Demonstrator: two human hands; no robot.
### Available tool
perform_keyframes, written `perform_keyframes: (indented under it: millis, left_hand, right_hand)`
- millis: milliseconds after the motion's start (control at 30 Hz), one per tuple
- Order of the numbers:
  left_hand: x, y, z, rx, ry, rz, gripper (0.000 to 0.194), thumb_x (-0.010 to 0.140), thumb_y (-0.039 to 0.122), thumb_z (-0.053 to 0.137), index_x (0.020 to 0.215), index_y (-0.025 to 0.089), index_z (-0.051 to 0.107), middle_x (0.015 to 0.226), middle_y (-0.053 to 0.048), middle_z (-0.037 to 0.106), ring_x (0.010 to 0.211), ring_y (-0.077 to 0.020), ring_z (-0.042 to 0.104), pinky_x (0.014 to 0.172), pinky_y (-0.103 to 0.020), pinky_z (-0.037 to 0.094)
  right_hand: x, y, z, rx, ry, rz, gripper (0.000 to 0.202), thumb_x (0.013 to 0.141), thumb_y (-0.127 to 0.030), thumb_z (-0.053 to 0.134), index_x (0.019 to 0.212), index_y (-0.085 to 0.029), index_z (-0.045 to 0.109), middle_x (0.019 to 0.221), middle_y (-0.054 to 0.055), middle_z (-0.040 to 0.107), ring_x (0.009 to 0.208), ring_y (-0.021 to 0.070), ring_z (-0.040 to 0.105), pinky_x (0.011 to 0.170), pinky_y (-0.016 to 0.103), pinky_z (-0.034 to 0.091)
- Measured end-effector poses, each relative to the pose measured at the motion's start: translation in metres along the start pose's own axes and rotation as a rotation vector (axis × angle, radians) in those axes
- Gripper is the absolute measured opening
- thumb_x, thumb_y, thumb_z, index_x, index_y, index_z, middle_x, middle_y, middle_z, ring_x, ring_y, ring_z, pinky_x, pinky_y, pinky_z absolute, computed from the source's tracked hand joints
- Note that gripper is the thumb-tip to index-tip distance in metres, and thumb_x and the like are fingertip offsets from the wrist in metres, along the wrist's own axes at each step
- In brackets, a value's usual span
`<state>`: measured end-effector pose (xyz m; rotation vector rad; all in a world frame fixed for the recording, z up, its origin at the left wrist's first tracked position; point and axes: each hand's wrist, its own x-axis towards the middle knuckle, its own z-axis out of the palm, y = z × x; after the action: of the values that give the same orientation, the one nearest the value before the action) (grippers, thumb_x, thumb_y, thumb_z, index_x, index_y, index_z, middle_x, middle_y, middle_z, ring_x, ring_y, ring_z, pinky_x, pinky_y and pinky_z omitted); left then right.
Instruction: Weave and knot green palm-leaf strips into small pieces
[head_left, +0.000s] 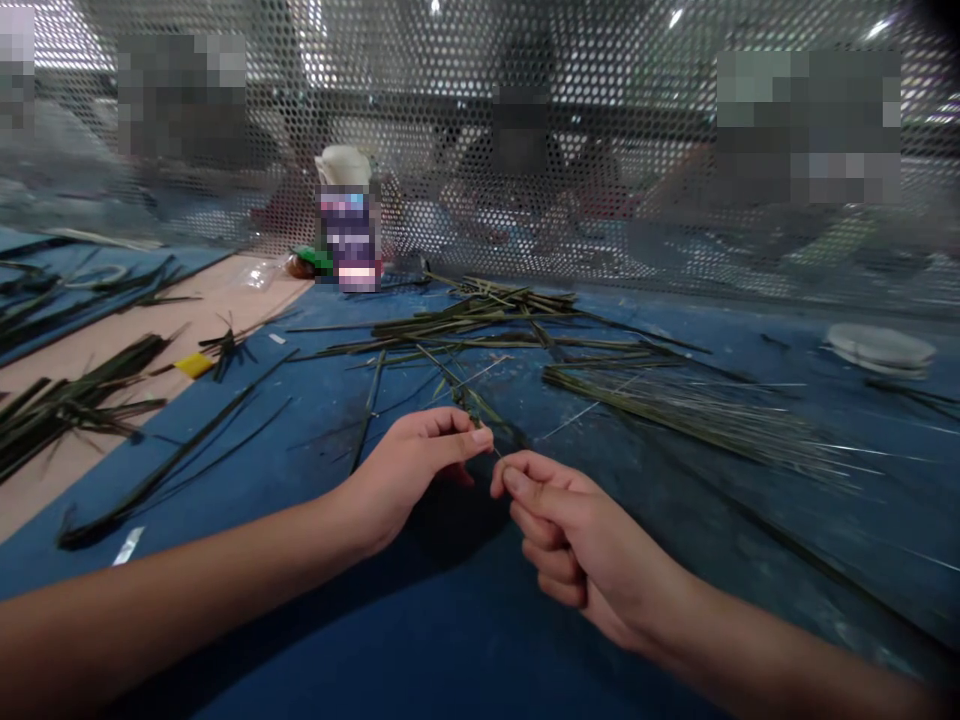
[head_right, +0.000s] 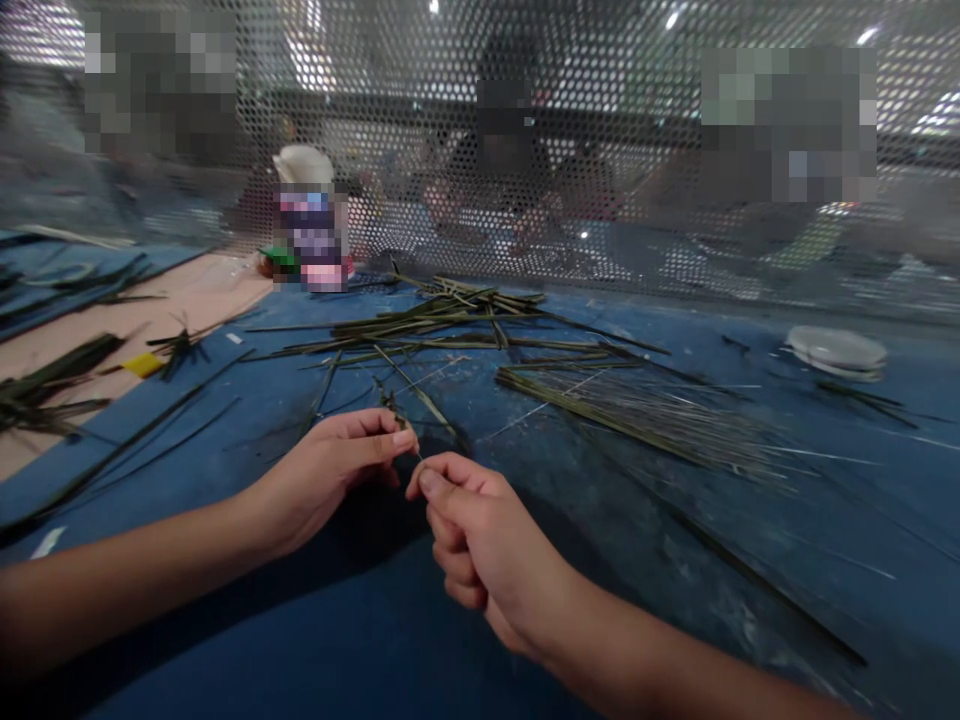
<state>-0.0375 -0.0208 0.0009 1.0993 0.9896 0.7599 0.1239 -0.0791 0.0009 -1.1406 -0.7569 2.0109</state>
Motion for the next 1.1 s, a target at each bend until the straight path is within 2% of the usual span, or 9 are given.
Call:
perform_keyframes:
  millis: [367,567,667,767,867,933,967,1033,1100]
  left_hand:
    - [0.005,0.001,-0.005,0.007,0.004,-0.009,0.022,0.074,0.033,0.071,0.074,0.014,0.06,0.061,0.004,0.049,0.054,-0.0066,0.046,0.051,-0.019,0.04]
    - [0.002,0.002,-0.003,0.095,-0.171,0.068,0.028,0.087,0.042,0.054,0.091,0.015,0.06,0.086,-0.002,0.06,0.065,-0.0086,0.055,0.06,-0.022,0.045]
    - [0.003,0.003,-0.004,0.059,0.007,0.107,0.028,0.092,0.043,0.046,0.094,0.016,0.057,0.088,-0.002,0.061,0.062,-0.0072,0.053,0.053,-0.019,0.04]
    - [0.005,0.006,-0.006,-0.011,0.1,0.051,0.03,0.093,0.042,0.043,0.077,0.017,0.048,0.06,0.004,0.05,0.044,-0.0042,0.038,0.042,-0.017,0.027]
    - [0.001,0.007,-0.005,-0.046,-0.055,-0.053,0.037,0.092,0.046,0.042,0.069,0.018,0.043,0.044,0.008,0.034,0.036,-0.0037,0.022,0.038,-0.017,0.017]
    - [-0.005,0.007,-0.003,-0.095,-0.247,-0.155,0.038,0.092,0.049,0.04,0.068,0.018,0.042,0.041,0.009,0.03,0.036,-0.0045,0.017,0.038,-0.018,0.014]
    - [-0.008,0.007,-0.003,-0.13,-0.356,-0.207,0.039,0.092,0.049,0.038,0.069,0.019,0.041,0.04,0.009,0.028,0.036,-0.005,0.015,0.038,-0.018,0.014]
    - [-0.013,0.006,-0.003,-0.199,-0.562,-0.295,0.039,0.093,0.05,0.032,0.069,0.02,0.039,0.04,0.009,0.026,0.036,-0.0062,0.013,0.039,-0.019,0.015]
    - [-0.014,0.007,-0.005,-0.243,-0.681,-0.343,0.039,0.093,0.048,0.027,0.069,0.02,0.038,0.04,0.008,0.025,0.037,-0.0072,0.014,0.04,-0.021,0.016]
  right_hand:
    - [-0.002,-0.003,-0.003,0.024,-0.01,0.048,0.011,0.093,-0.03,0.048,0.086,-0.022,0.049,0.051,-0.011,0.027,0.036,0.0025,0.013,0.032,0.015,0.009]
    - [0.0,0.003,0.0,-0.051,-0.054,0.02,0.019,0.093,-0.038,0.046,0.083,-0.022,0.047,0.05,-0.01,0.033,0.034,0.0025,0.022,0.033,0.015,0.02]
    - [-0.002,0.008,0.003,-0.188,-0.097,0.013,0.018,0.094,-0.039,0.04,0.093,-0.024,0.05,0.051,-0.008,0.043,0.035,0.0071,0.041,0.034,0.018,0.032]
    - [-0.005,0.004,-0.002,-0.492,-0.117,-0.087,0.028,0.095,-0.043,0.038,0.099,-0.022,0.056,0.063,-0.002,0.055,0.052,0.0115,0.056,0.04,0.02,0.037]
    - [-0.001,-0.01,-0.016,-0.731,-0.042,-0.344,0.037,0.095,-0.046,0.036,0.093,-0.019,0.062,0.072,0.002,0.061,0.063,0.0126,0.056,0.051,0.023,0.042]
    - [0.005,-0.019,-0.025,-0.732,0.052,-0.425,0.026,0.093,-0.038,0.044,0.102,-0.02,0.061,0.081,0.004,0.063,0.074,0.0155,0.059,0.059,0.026,0.046]
    - [0.009,-0.022,-0.027,-0.726,0.06,-0.487,0.025,0.089,-0.032,0.051,0.109,-0.021,0.059,0.093,0.005,0.064,0.085,0.0169,0.06,0.07,0.029,0.048]
    - [0.013,-0.025,-0.029,-0.74,-0.01,-0.574,0.035,0.085,-0.024,0.055,0.119,-0.023,0.055,0.118,0.007,0.06,0.106,0.0193,0.056,0.088,0.034,0.045]
    - [0.015,-0.023,-0.026,-0.765,-0.075,-0.595,0.033,0.086,-0.023,0.053,0.118,-0.023,0.055,0.123,0.007,0.058,0.11,0.0192,0.054,0.094,0.036,0.042]
